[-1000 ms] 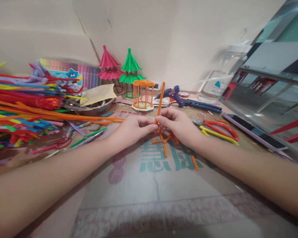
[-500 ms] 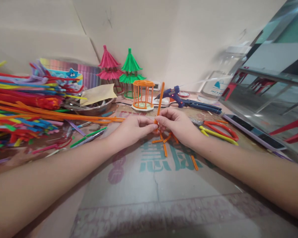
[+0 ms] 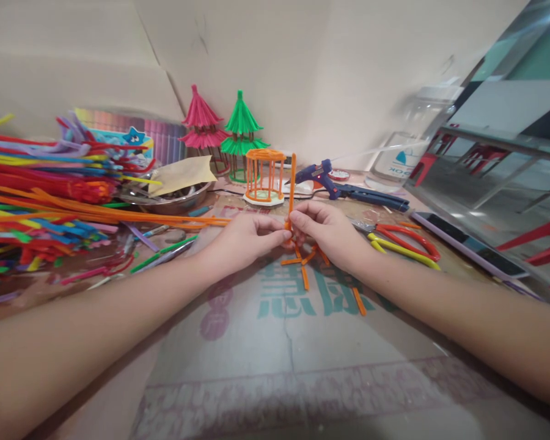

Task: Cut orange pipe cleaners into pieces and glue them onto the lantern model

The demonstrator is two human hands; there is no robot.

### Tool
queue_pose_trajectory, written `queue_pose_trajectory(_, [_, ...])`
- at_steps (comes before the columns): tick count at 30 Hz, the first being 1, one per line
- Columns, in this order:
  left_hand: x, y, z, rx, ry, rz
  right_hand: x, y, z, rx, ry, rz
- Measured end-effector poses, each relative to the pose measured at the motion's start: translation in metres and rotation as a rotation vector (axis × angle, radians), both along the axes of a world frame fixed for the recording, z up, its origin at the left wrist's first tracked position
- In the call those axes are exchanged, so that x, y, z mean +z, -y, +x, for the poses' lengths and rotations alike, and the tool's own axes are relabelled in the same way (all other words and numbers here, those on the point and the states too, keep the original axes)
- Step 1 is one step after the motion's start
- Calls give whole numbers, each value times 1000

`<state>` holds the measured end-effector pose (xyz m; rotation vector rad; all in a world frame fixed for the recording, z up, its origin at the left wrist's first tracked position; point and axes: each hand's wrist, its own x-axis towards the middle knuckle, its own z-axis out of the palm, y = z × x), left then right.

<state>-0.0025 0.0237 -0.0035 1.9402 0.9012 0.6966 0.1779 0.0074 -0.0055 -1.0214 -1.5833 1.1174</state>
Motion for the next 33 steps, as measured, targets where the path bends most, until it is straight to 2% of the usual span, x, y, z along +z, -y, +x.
queue_pose_trajectory(3, [0, -1, -1, 3, -30, 53, 2, 1, -1, 3, 41, -36])
queue_pose_trajectory(9, [0, 2, 1, 3, 3, 46, 4, 2, -1, -23, 127, -27])
queue_pose_trajectory(17, [3, 3, 1, 9, 12, 4, 7, 5, -1, -22, 107, -36])
queue_pose_trajectory(27, [2, 2, 1, 15, 19, -11, 0, 1, -1, 13, 100, 17])
queue_pose_trajectory(30, [3, 4, 2, 26, 27, -34, 8, -1, 3, -18, 64, 116])
queue_pose_trajectory(33, [2, 4, 2, 40, 36, -70, 28, -2, 21, -58, 131, 211])
